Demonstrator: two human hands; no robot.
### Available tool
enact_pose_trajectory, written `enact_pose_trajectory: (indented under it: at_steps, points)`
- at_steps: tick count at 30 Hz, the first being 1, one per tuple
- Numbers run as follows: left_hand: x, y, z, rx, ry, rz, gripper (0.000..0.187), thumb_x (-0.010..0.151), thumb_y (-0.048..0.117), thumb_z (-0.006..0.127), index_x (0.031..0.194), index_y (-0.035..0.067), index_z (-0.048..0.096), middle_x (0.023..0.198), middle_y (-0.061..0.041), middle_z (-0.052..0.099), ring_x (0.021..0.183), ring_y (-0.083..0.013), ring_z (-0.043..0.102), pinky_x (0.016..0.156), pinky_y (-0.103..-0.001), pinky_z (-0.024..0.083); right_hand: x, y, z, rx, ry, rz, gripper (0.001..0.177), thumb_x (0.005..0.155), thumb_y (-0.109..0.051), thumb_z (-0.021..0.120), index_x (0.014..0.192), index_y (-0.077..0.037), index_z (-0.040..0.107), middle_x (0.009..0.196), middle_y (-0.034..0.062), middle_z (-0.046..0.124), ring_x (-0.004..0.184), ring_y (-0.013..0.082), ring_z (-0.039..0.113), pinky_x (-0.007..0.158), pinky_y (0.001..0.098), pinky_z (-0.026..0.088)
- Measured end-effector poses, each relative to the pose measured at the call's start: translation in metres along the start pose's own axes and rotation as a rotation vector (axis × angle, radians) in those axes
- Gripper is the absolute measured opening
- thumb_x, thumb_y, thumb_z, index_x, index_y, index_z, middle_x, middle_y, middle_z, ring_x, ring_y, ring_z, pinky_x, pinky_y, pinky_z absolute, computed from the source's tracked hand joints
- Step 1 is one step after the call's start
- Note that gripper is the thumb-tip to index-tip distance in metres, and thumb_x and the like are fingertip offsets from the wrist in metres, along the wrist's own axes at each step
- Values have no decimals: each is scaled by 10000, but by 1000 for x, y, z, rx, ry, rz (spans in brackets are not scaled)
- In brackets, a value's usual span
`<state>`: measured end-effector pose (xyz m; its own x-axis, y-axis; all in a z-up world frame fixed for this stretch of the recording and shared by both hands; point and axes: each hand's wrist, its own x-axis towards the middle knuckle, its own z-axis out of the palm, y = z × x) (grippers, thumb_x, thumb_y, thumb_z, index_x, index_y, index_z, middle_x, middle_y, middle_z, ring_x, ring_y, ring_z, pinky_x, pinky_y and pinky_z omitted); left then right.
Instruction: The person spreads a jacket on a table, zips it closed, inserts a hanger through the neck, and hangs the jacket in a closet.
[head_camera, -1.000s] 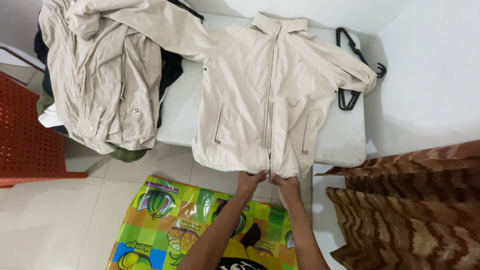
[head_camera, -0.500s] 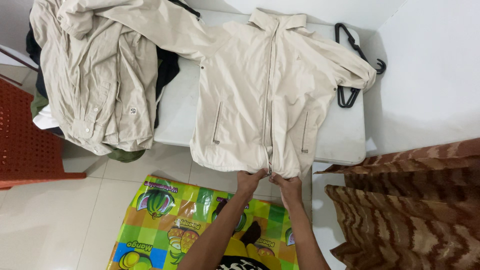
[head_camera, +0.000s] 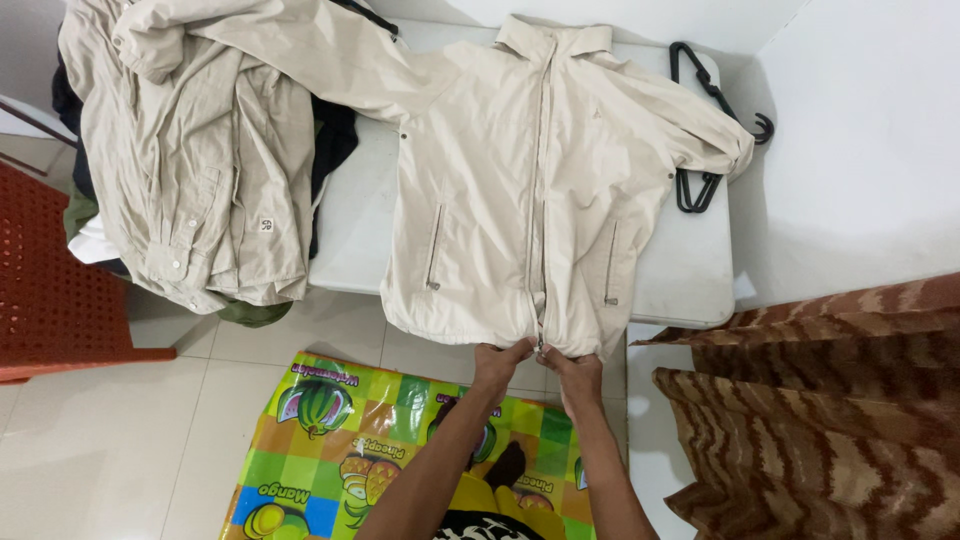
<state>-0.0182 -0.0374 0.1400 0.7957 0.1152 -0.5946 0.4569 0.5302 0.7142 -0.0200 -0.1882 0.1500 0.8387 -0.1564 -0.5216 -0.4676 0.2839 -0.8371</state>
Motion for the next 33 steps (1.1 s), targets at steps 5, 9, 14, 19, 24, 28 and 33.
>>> enact_pose_trajectory:
  at_steps: [5, 9, 14, 19, 24, 28, 33]
  points:
    - [5, -6, -4, 50, -3, -31, 342, 785, 41, 854, 1047, -117, 701, 956, -153, 729, 779, -217, 681, 712, -328, 619, 3, 5, 2, 93, -17, -17, 381, 830, 39, 739, 1197, 74, 643, 1103, 146, 732, 901, 240, 732, 744, 369, 630]
    - [5, 3, -8, -40, -93, -67, 439, 789, 12, 803, 1187, -34, 624, 1078, -111, 708, 906, -202, 702, 772, -317, 618, 3, 3, 2, 123, -10, 30, 341, 852, 48, 733, 1181, 81, 650, 1101, 160, 732, 913, 252, 730, 768, 371, 632]
    - [7, 3, -17, -182, -223, -157, 475, 870, 19, 749, 1302, 13, 551, 1179, -106, 679, 1018, -210, 693, 862, -328, 604, 4, 1, 3, 177, -25, 47, 322, 853, 53, 729, 1165, 65, 653, 1082, 139, 735, 894, 240, 722, 768, 359, 620]
    - [14, -10, -29, -193, -342, -173, 410, 932, 67, 726, 1308, -1, 576, 1169, -108, 693, 1028, -206, 681, 914, -339, 592, 8, 7, -2, 177, -31, 66, 286, 859, 66, 732, 1136, 79, 660, 1041, 148, 727, 872, 254, 723, 759, 369, 625]
    - [20, -20, -35, -185, -329, -195, 393, 926, 78, 740, 1267, -55, 597, 1172, -142, 698, 1029, -221, 686, 958, -353, 600, 14, 13, -3, 225, 20, 98, 294, 840, 72, 730, 1120, 17, 659, 1019, 126, 721, 851, 237, 718, 738, 356, 607]
    - [24, -26, -39, -197, -283, -242, 383, 885, 58, 746, 1217, -72, 606, 1158, -142, 696, 1017, -217, 697, 978, -339, 602, 20, 19, -2, 161, 47, 102, 290, 856, 60, 769, 1126, 26, 669, 1005, 122, 717, 827, 212, 682, 680, 342, 522]
    - [25, -25, -37, -222, -268, -254, 380, 945, 63, 760, 1150, -205, 585, 1124, -205, 679, 974, -246, 696, 973, -345, 612, 13, 9, -4, 167, -93, 69, 268, 855, 44, 744, 1110, 76, 672, 999, 126, 724, 838, 216, 692, 730, 349, 557]
